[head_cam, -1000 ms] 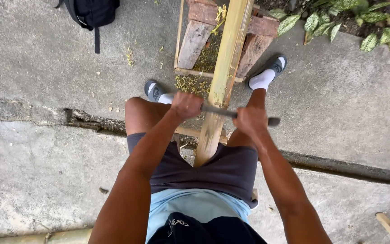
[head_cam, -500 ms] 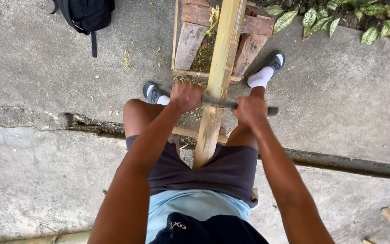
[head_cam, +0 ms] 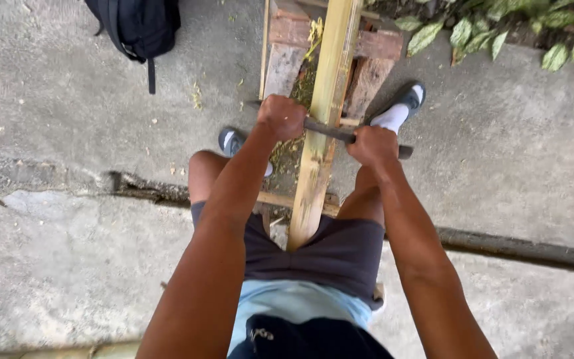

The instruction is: The recorder uses a knife to strip the outer layer and knots off a length of bamboo.

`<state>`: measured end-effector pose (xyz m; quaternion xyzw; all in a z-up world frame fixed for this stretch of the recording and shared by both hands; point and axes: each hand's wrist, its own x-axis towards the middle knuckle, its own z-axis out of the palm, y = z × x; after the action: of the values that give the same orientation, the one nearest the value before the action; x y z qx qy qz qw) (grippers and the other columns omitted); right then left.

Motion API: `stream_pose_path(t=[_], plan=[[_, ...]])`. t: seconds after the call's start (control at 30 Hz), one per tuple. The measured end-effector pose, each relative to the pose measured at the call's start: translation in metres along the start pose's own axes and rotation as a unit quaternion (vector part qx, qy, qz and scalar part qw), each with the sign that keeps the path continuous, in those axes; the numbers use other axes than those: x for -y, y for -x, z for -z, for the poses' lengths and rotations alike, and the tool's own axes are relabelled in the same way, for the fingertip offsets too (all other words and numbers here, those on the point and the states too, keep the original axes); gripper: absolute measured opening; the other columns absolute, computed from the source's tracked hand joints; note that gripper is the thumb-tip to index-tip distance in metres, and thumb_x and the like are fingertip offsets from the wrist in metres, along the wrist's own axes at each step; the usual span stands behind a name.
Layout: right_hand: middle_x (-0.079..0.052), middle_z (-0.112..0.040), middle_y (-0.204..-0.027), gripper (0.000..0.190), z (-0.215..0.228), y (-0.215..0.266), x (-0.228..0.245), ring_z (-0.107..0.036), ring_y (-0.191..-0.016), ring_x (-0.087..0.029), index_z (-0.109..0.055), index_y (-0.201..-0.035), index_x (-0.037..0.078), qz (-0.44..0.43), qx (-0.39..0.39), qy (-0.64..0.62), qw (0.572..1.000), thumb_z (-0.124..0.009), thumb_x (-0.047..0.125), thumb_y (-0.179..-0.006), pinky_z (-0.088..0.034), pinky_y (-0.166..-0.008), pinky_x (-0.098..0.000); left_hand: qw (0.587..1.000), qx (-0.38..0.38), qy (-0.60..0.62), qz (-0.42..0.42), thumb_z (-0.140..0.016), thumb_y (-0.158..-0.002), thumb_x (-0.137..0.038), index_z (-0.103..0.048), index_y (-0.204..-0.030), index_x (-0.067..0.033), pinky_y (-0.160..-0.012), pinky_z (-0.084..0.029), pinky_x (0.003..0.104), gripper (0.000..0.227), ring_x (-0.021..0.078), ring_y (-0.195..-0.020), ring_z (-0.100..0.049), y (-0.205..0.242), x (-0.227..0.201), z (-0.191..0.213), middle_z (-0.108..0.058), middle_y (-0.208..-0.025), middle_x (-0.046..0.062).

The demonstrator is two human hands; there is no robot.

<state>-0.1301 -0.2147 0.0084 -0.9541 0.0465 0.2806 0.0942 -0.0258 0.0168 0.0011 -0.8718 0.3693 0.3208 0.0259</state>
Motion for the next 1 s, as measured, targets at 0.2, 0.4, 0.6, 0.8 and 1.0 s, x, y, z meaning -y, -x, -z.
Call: stream_pose_path(t=[0.2,0.4,0.6,0.8,1.0], plan=[[-0.018,-0.076,-0.087,0.027,-0.034,0.048,0.003,-0.075,-0.081,-0.036,-0.080,-0.091,0.012,0.018,0.058,0.008,0.998,-0.065,0.035,-0.086,-0.059,-0.077,-0.0505,0.997,0.039,0.058,0.012,-0.060,-0.094,-0.028,-0.077,-0.094,-0.0125,-0.065,-0.058,0.042,0.024,0.0200,-0.066,-0.066,0.035,-0.021,-0.048,-0.069,-0.076,0.009],[-0.015,-0.076,-0.083,0.025,-0.021,0.041,0.003,-0.075,-0.074,-0.033,-0.078,-0.089,0.013,0.018,0.082,0.032,0.996,-0.064,0.033,-0.089,-0.059,-0.069,-0.0494,0.991,-0.013,0.132,0.005,-0.055,-0.094,-0.022,-0.073,-0.103,-0.0159,-0.049,-0.056,0.043,0.021,0.0227,-0.056,-0.067,0.040,-0.025,-0.062,-0.071,-0.072,0.013],[-0.015,-0.077,-0.086,0.028,0.006,-0.033,-0.019,-0.076,-0.076,-0.032,-0.078,-0.098,0.013,0.003,0.053,0.052,0.997,-0.068,0.037,-0.086,-0.060,-0.068,-0.0487,0.999,-0.026,0.035,0.003,-0.060,-0.090,-0.025,-0.076,-0.093,-0.0088,-0.061,-0.058,0.046,0.023,0.0265,-0.069,-0.072,-0.029,0.014,-0.010,-0.074,-0.081,0.016],[-0.016,-0.076,-0.088,0.025,0.044,-0.100,-0.038,-0.074,-0.081,-0.036,-0.081,-0.095,0.017,0.021,-0.009,0.063,0.998,-0.071,0.038,-0.087,-0.057,-0.073,-0.0504,0.997,-0.072,0.035,0.012,-0.063,-0.087,-0.026,-0.077,-0.092,-0.0112,-0.069,-0.060,0.046,0.021,0.0290,-0.079,-0.075,-0.084,0.043,0.033,-0.075,-0.088,0.016],[-0.013,-0.075,-0.078,0.026,0.073,-0.127,-0.033,-0.075,-0.074,-0.031,-0.080,-0.094,0.018,-0.001,0.014,0.076,0.997,-0.066,0.039,-0.095,-0.057,-0.070,-0.0485,0.991,-0.127,0.003,0.033,-0.062,-0.090,-0.023,-0.078,-0.091,-0.0131,-0.065,-0.057,0.044,0.018,0.0264,-0.074,-0.072,-0.110,0.059,0.047,-0.075,-0.085,0.014]])
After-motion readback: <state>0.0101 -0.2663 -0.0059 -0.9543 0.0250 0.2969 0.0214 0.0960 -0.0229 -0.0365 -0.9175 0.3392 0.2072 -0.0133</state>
